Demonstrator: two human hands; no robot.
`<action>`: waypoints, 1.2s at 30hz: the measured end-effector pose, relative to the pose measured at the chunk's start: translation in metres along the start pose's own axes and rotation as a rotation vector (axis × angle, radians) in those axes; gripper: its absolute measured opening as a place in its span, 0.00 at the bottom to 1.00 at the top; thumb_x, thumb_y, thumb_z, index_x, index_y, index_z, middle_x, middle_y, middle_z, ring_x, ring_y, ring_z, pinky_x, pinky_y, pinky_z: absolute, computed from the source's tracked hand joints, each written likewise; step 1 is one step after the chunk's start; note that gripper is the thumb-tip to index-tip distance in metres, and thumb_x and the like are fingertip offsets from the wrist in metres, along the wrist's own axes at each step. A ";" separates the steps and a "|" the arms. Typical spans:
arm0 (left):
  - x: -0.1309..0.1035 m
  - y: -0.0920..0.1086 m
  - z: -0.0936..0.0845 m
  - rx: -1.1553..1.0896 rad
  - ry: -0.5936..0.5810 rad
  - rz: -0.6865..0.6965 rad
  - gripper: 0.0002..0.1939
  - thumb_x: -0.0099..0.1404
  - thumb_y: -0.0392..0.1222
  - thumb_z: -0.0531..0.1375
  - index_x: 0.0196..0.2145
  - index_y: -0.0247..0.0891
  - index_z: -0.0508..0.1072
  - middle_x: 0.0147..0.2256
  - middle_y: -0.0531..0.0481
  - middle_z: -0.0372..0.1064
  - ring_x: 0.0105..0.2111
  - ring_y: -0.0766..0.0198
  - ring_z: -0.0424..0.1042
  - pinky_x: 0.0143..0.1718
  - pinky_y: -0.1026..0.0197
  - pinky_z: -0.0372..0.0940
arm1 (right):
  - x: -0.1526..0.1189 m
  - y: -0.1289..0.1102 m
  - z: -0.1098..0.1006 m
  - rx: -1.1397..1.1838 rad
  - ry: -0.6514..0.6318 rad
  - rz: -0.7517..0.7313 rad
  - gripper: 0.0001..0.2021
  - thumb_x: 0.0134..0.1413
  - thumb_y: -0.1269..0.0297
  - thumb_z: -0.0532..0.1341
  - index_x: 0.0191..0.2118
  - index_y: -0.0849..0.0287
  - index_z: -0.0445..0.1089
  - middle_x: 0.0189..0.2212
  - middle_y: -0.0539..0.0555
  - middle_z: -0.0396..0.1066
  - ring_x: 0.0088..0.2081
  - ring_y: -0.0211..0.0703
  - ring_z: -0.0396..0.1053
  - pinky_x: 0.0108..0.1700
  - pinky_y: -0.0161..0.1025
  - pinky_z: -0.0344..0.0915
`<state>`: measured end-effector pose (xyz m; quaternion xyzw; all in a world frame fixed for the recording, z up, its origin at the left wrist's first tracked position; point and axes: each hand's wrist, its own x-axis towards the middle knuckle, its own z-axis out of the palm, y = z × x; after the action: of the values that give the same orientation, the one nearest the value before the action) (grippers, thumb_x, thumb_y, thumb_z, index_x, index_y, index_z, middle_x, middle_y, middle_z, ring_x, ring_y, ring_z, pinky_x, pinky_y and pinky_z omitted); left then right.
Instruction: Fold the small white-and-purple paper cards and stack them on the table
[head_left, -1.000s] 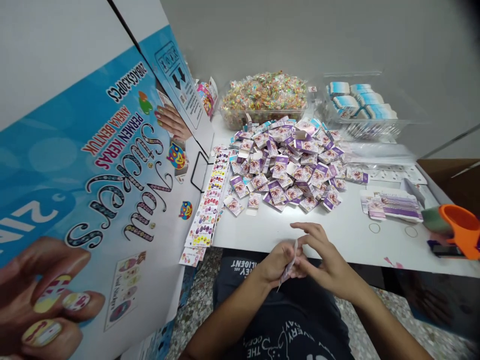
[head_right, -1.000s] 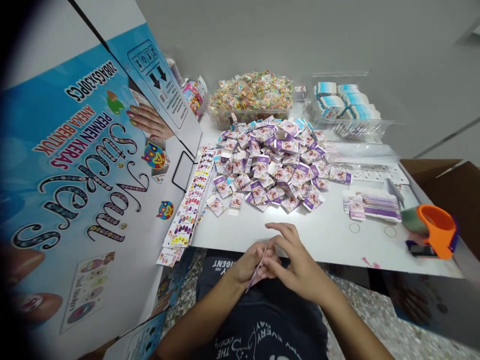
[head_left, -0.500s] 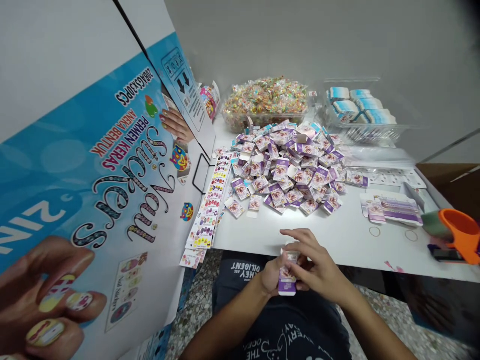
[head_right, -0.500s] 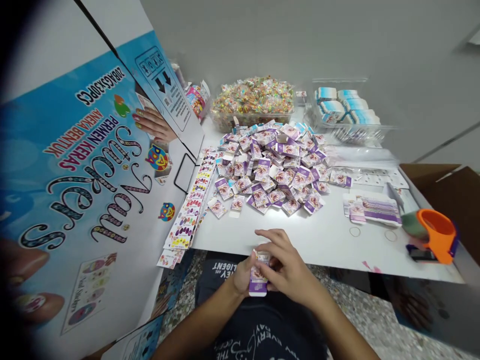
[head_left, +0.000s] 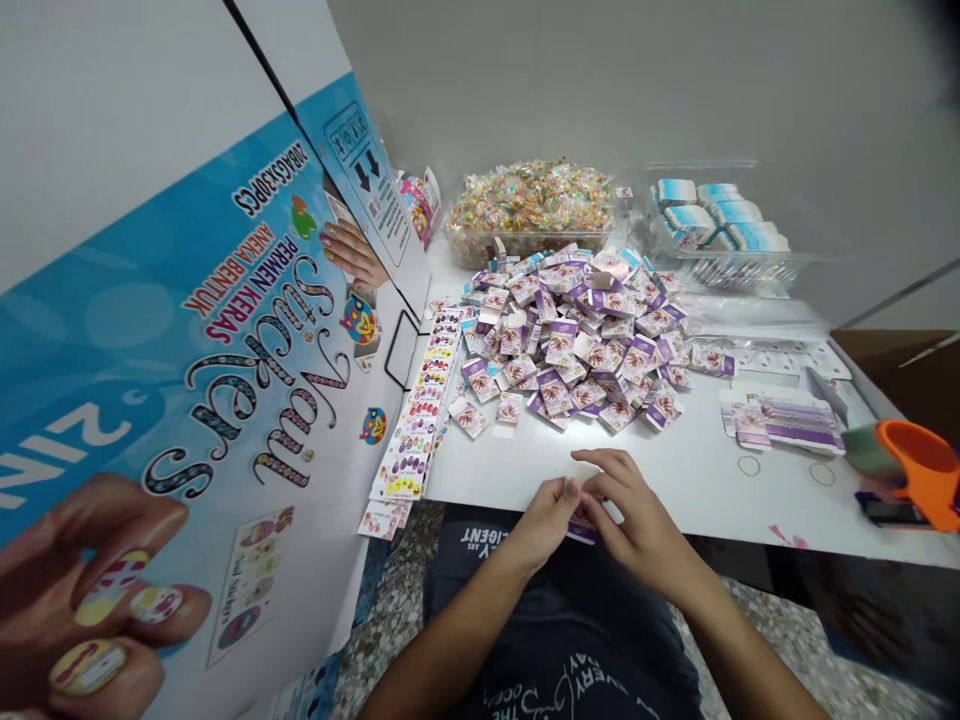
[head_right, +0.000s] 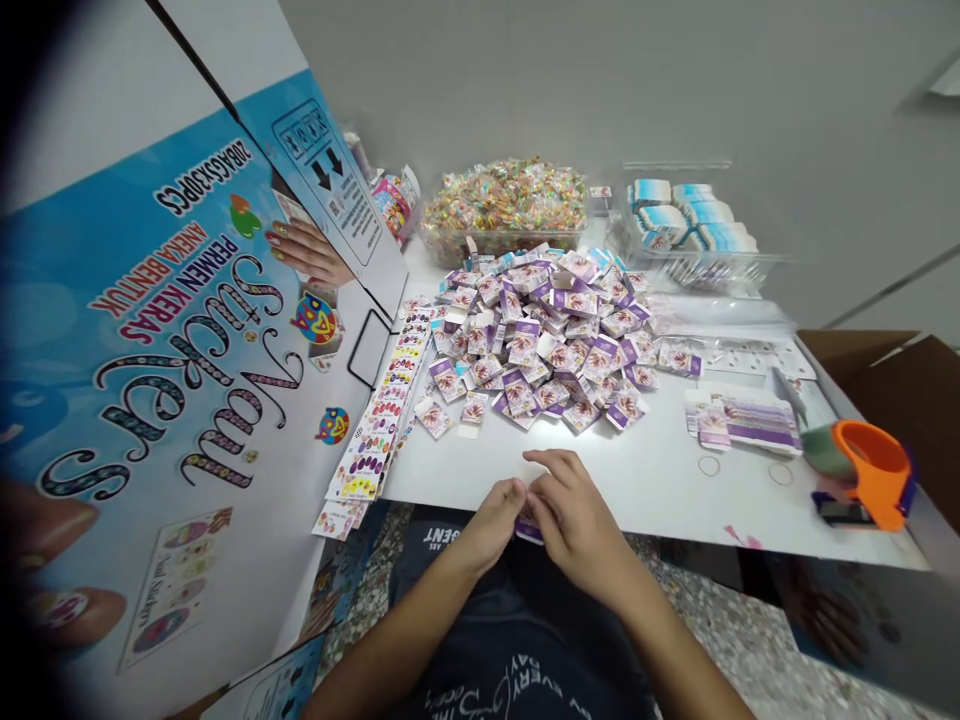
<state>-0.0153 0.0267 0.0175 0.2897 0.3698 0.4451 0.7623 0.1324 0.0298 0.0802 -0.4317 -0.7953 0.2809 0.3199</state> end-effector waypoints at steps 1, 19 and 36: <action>0.001 0.002 0.000 -0.010 0.009 0.015 0.31 0.57 0.69 0.65 0.29 0.32 0.74 0.26 0.50 0.70 0.28 0.65 0.69 0.34 0.63 0.63 | 0.001 0.002 0.001 -0.051 0.001 -0.029 0.07 0.67 0.73 0.54 0.41 0.56 0.67 0.57 0.61 0.67 0.58 0.54 0.61 0.55 0.56 0.67; 0.003 0.020 -0.003 -0.326 0.148 -0.191 0.07 0.48 0.42 0.58 0.23 0.36 0.72 0.22 0.49 0.70 0.22 0.62 0.67 0.28 0.60 0.64 | -0.020 0.015 0.025 -0.159 0.136 -0.243 0.22 0.61 0.74 0.63 0.59 0.56 0.64 0.60 0.66 0.66 0.51 0.54 0.67 0.48 0.55 0.71; 0.010 0.012 -0.002 -0.186 0.026 -0.346 0.17 0.57 0.53 0.53 0.25 0.36 0.70 0.16 0.50 0.66 0.14 0.63 0.64 0.15 0.62 0.60 | -0.019 0.024 0.037 0.014 0.243 -0.128 0.29 0.65 0.74 0.59 0.69 0.49 0.58 0.52 0.60 0.76 0.48 0.49 0.76 0.47 0.50 0.74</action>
<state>-0.0190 0.0410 0.0231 0.1442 0.3810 0.3433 0.8463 0.1253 0.0182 0.0341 -0.4086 -0.7747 0.2112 0.4339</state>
